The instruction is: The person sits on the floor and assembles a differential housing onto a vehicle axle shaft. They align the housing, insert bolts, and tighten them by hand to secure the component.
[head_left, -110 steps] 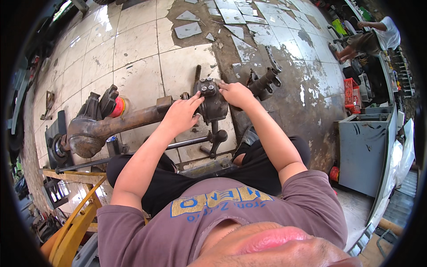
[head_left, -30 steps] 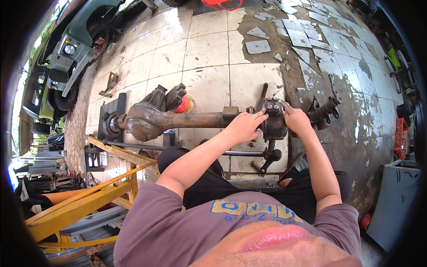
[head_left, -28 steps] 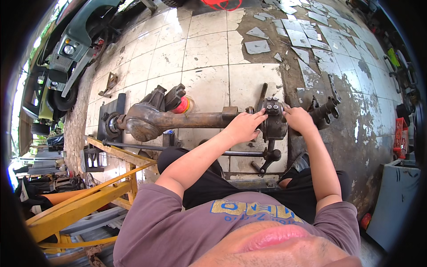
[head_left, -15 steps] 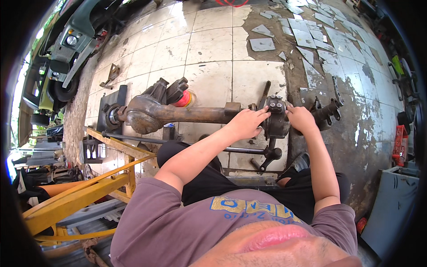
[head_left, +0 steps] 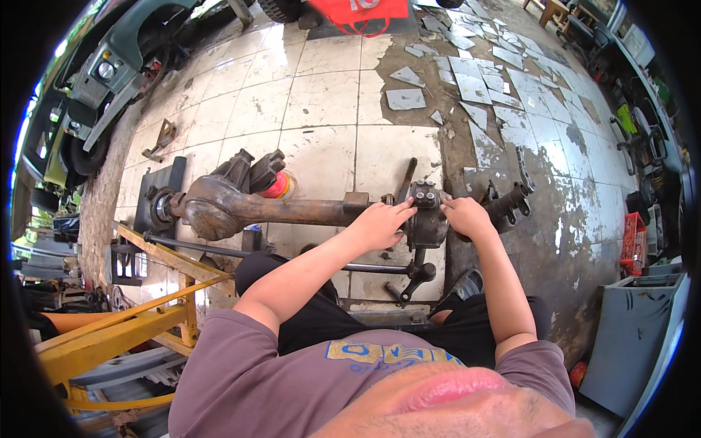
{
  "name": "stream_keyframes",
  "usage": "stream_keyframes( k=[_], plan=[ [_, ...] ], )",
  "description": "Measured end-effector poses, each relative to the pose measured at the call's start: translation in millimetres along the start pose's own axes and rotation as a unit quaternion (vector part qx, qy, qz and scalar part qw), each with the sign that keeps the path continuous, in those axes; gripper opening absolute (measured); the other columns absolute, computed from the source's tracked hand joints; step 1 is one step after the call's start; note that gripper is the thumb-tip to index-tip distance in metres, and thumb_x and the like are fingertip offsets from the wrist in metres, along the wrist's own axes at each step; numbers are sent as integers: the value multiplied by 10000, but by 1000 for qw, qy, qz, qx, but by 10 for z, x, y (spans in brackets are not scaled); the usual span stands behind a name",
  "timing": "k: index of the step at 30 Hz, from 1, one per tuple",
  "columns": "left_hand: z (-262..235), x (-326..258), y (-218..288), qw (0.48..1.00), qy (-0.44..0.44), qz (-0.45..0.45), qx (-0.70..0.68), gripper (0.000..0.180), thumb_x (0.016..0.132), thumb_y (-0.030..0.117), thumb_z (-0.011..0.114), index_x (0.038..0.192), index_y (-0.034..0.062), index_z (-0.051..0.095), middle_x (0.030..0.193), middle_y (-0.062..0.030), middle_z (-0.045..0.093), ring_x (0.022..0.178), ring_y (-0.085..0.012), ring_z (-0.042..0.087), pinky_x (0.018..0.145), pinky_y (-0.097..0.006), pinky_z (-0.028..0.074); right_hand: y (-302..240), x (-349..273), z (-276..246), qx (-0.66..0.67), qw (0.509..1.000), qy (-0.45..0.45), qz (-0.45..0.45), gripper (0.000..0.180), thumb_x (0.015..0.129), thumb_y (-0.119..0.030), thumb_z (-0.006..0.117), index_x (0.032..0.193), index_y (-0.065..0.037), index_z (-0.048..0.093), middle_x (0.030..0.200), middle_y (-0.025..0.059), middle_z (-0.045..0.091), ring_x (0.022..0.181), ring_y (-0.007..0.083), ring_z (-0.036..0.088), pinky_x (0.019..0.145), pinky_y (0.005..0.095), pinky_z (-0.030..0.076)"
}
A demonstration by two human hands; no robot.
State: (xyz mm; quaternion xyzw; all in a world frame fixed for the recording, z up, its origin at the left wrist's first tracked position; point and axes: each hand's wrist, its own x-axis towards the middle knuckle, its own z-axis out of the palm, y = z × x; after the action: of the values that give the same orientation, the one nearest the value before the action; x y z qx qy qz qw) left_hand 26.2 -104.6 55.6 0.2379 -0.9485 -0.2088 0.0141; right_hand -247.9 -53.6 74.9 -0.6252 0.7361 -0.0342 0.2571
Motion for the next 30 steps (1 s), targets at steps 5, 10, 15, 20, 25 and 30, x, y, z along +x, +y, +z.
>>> stream_keyframes(
  k=[5, 10, 15, 20, 25, 30],
  plan=[
    [26, 1, -9, 1000, 20, 8, 3, 732, 909, 246, 778, 1570, 81, 510, 1695, -152, 474, 1270, -307, 683, 1066, -470, 522, -93, 13, 93, -64, 997, 9, 50, 440, 1078, -360, 536, 1421, -144, 705, 1223, 207, 776, 1112, 429, 740, 998, 546, 580],
    [-1, -10, -35, 1000, 19, 16, 9, 751, 898, 244, 786, 1575, 81, 503, 1697, -158, 468, 1276, -306, 679, 1066, -465, 523, 48, 27, 236, -6, 998, 64, 15, 420, 1076, -364, 544, 1378, -152, 743, 1194, 197, 786, 1103, 434, 744, 996, 546, 582],
    [-44, 14, 4, 1000, 13, 11, 9, 719, 907, 253, 782, 1557, 84, 525, 1690, -166, 477, 1313, -304, 660, 1074, -458, 525, 191, 157, 351, 6, 996, 85, 1, 426, 1075, -369, 543, 1382, -136, 726, 1238, 182, 775, 1126, 431, 735, 1009, 551, 574],
    [25, -43, -64, 999, 37, 13, 14, 757, 859, 235, 797, 1550, 82, 529, 1673, -167, 499, 1284, -315, 674, 1048, -466, 538, -118, 29, -33, -17, 1000, -22, 8, 425, 1082, -343, 546, 1377, -101, 734, 1297, 235, 732, 1180, 459, 696, 1045, 556, 538],
    [47, 42, -40, 999, 27, 17, 21, 749, 877, 271, 804, 1550, 76, 540, 1663, -162, 512, 1228, -298, 709, 1022, -465, 562, 579, 237, 247, -10, 998, -30, 57, 446, 1072, -399, 540, 1332, -104, 749, 1286, 230, 746, 1211, 450, 696, 1054, 559, 543],
    [65, -21, -35, 1000, 25, 2, 11, 723, 906, 253, 799, 1561, 98, 535, 1697, -129, 476, 1279, -280, 687, 1065, -460, 538, 266, 46, 57, 77, 996, 22, 45, 449, 1075, -397, 555, 1362, -113, 751, 1314, 256, 730, 1261, 461, 673, 1091, 522, 525]
  ],
)
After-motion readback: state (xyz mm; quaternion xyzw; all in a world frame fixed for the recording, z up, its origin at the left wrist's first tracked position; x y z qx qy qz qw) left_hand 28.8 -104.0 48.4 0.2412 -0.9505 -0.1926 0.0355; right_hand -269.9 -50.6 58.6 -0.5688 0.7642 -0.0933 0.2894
